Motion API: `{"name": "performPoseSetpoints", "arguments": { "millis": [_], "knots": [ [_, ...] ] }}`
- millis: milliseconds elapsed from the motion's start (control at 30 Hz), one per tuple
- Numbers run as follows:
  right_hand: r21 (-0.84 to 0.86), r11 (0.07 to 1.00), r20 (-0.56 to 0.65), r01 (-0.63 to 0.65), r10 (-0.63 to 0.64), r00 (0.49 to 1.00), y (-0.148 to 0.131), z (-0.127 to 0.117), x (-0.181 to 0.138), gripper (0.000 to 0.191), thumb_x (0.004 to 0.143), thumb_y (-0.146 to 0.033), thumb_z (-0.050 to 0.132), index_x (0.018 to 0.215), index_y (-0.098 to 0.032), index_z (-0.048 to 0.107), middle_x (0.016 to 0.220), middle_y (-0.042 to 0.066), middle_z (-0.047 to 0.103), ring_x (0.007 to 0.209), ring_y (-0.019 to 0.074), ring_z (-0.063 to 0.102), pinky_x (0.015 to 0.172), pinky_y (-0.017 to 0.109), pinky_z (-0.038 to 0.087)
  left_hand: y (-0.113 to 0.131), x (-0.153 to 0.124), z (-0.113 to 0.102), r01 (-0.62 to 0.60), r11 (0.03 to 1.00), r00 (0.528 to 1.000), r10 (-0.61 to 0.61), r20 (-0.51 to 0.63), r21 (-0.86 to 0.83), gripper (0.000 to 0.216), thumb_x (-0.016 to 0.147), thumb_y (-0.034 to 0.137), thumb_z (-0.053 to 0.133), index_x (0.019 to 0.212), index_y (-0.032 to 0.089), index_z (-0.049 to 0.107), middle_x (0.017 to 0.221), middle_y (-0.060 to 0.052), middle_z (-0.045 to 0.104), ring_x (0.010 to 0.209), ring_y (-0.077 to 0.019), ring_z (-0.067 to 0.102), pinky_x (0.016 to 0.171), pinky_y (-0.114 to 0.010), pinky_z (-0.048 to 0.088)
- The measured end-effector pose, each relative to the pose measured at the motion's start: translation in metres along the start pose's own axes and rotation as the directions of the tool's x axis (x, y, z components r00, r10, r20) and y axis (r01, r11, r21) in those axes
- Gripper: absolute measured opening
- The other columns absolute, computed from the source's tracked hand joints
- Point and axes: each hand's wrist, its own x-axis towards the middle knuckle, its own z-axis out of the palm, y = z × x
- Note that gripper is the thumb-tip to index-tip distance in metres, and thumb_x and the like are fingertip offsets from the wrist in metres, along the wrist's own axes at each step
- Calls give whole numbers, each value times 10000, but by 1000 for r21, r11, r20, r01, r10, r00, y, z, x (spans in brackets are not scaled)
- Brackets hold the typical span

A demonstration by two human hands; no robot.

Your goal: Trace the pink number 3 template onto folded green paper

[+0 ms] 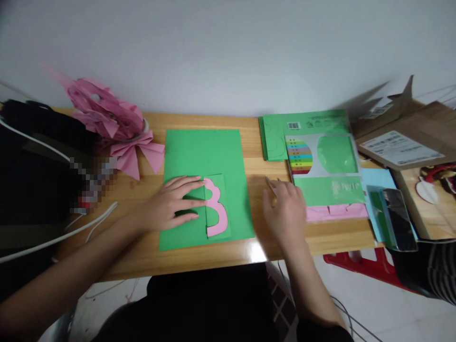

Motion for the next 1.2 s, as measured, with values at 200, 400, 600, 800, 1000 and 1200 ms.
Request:
{"name": "performPoseSetpoints", "arguments": {
  "millis": [200, 400, 600, 800, 1000, 1200],
  "knots": [
    [-130, 971, 132, -200, 217, 967, 36, -13, 0, 374, 855, -465, 484, 925, -161, 691, 849, 127, 702, 745, 265, 620, 560, 328, 372, 0, 0, 0, -1, 1000, 1000, 1, 4, -1, 316, 950, 393, 550, 1219, 287, 679, 1448, -126, 496, 1352, -324, 431, 1063, -533, 384],
    [-199, 959, 193, -201, 240, 952, 45, -15, -2, 314, 826, -361, 485, 952, -161, 691, 930, 140, 705, 726, 258, 622, 576, 340, 379, -1, 0, 0, 0, 1000, 1000, 0, 6, -3, 318, 955, 397, 541, 1221, 286, 675, 1456, -131, 484, 1353, -324, 429, 1057, -539, 387],
    [-172, 968, 178, -183, 214, 961, 43, -15, -2, 333, 863, -425, 472, 931, -177, 683, 878, 123, 690, 704, 239, 610, 555, 327, 373, 0, 1, -2, 9, 1000, 1000, -9, 15, -10, 308, 955, 397, 540, 1208, 294, 682, 1456, -116, 486, 1356, -322, 424, 1062, -531, 381],
    [-124, 973, 185, -192, 213, 959, 40, -13, -1, 571, 847, -660, 398, 888, -170, 688, 824, 141, 677, 658, 243, 601, 510, 322, 360, 0, 1, 0, -1, 1000, 1000, 1, 3, 5, 305, 948, 393, 554, 1204, 290, 683, 1453, -111, 492, 1349, -321, 430, 1064, -529, 384],
    [-105, 978, 200, -179, 197, 960, 42, -13, -1, 510, 852, -611, 435, 888, -172, 692, 837, 134, 691, 655, 231, 596, 524, 319, 369, 0, 0, 0, 1, 1000, 1000, -1, 3, 5, 306, 951, 392, 550, 1203, 285, 686, 1445, -117, 496, 1350, -326, 430, 1070, -534, 381],
    [-171, 957, 165, -234, 262, 951, 46, -18, -1, 305, 839, -413, 479, 899, -201, 690, 872, 110, 702, 661, 233, 590, 556, 331, 360, 0, 0, -1, 12, 1000, 1000, -12, 19, 7, 317, 954, 402, 543, 1224, 298, 672, 1461, -104, 484, 1372, -317, 406, 1086, -529, 362]
  ]
}}
